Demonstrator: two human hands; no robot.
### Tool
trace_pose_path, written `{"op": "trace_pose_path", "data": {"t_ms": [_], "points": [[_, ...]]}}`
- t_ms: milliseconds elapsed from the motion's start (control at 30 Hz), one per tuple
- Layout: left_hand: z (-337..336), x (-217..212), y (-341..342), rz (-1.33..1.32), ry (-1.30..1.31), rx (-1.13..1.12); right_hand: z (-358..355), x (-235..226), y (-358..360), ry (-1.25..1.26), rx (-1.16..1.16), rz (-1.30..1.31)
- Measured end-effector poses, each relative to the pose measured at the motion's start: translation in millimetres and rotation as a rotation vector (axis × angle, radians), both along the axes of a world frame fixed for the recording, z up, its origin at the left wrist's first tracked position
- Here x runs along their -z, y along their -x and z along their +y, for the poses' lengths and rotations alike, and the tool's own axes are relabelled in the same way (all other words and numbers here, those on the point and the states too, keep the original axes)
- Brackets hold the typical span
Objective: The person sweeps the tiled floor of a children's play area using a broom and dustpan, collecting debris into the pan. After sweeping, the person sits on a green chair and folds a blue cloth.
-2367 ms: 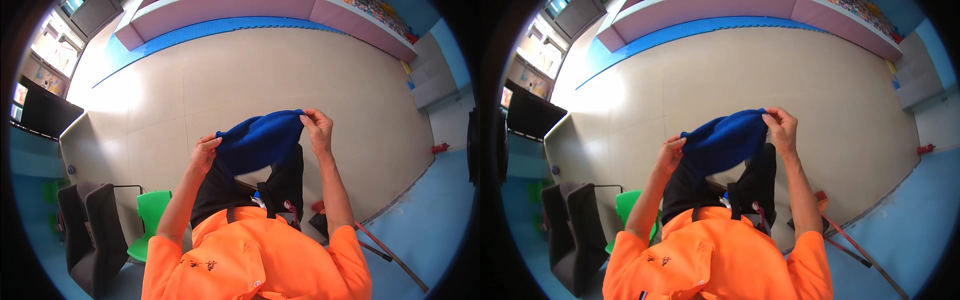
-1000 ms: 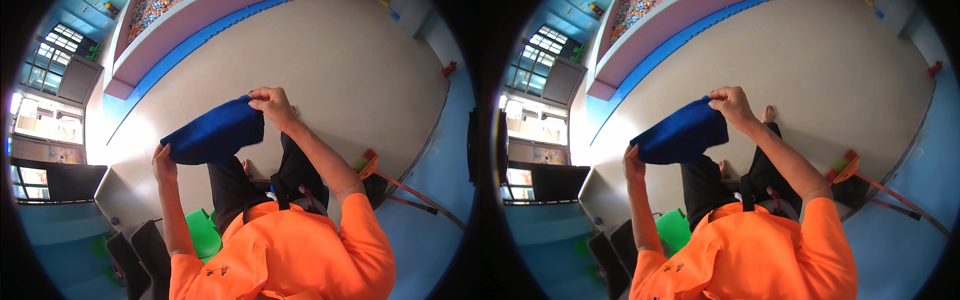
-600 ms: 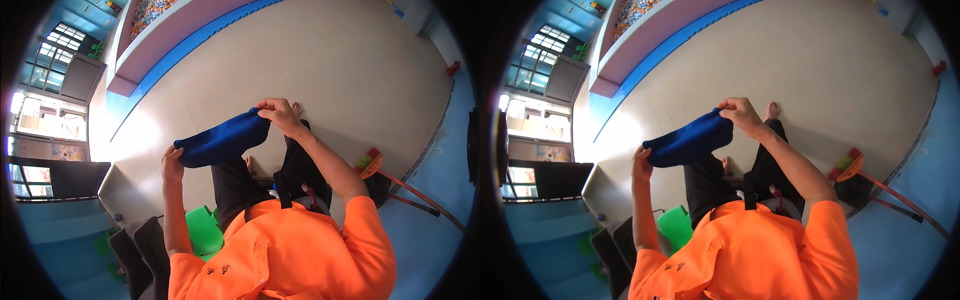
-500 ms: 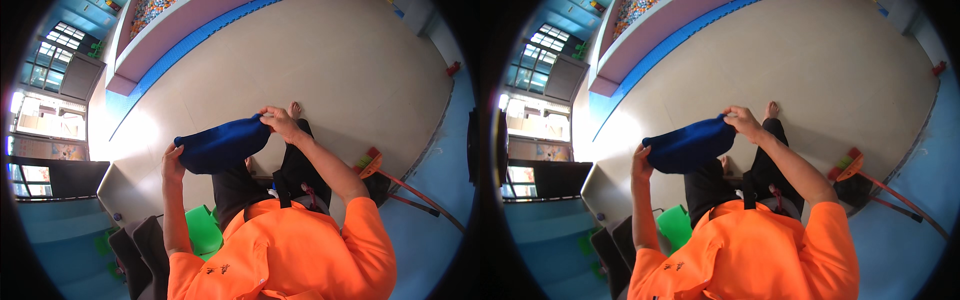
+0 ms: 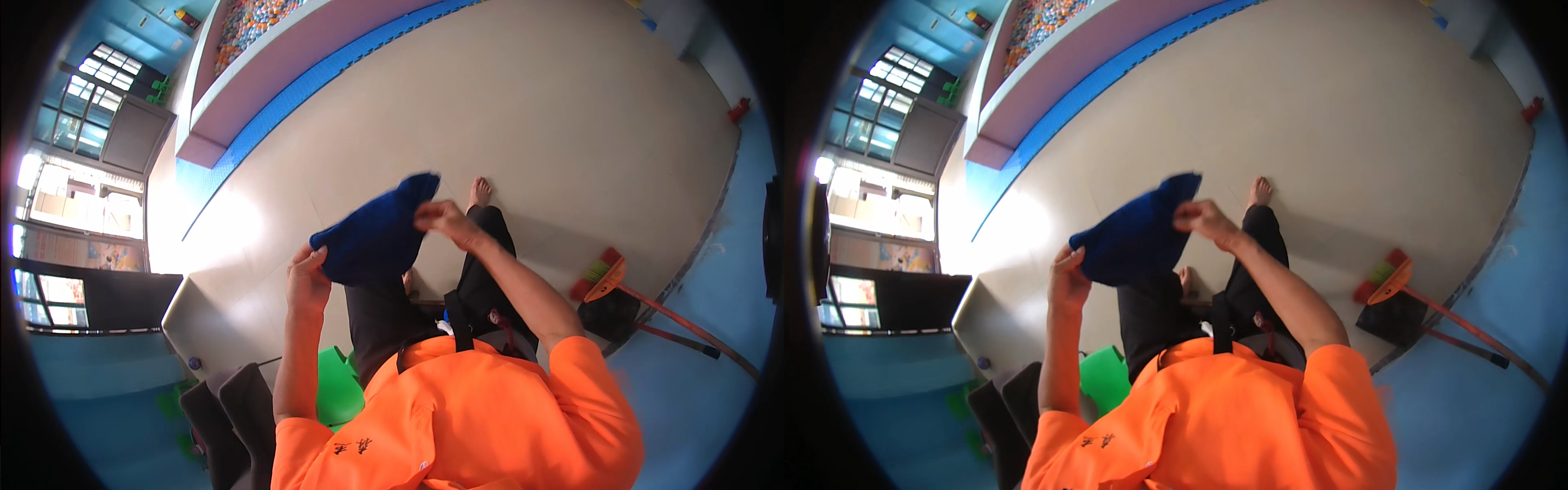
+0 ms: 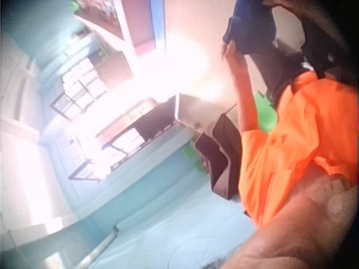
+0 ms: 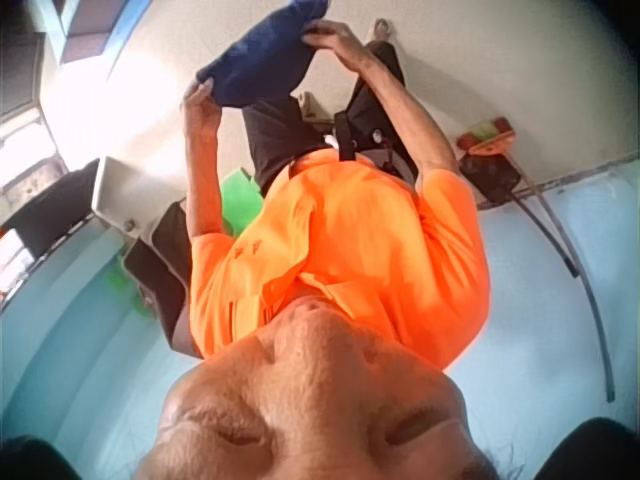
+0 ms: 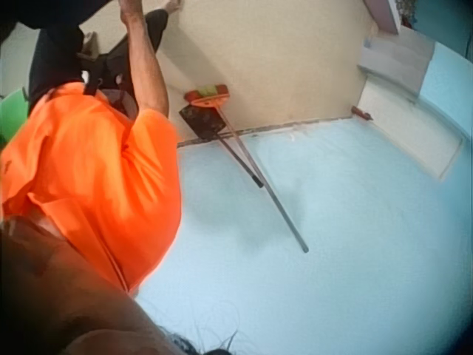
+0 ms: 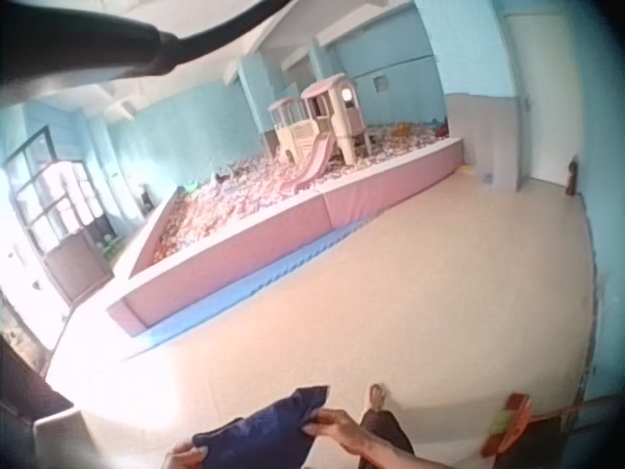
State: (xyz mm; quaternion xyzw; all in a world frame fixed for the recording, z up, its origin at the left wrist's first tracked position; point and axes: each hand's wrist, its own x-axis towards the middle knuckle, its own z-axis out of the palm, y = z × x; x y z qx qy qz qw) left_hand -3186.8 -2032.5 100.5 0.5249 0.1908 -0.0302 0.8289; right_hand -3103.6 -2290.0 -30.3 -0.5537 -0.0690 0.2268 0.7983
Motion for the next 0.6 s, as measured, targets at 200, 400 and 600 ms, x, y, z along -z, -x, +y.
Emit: {"op": "trace_pose_path", "data": {"t_ms": [200,400,600], "points": [[25,12,0,0.039,-0.179,-0.06,-15,0,7,0.178,0.256,-0.104],[32,40,15,0.136,-0.075,-0.175,-25,-24,-7,0.179,0.396,-0.253],[28,49,10,0.114,-0.063,-0.167,-35,-43,-15,0.501,0.509,-0.489]]}}
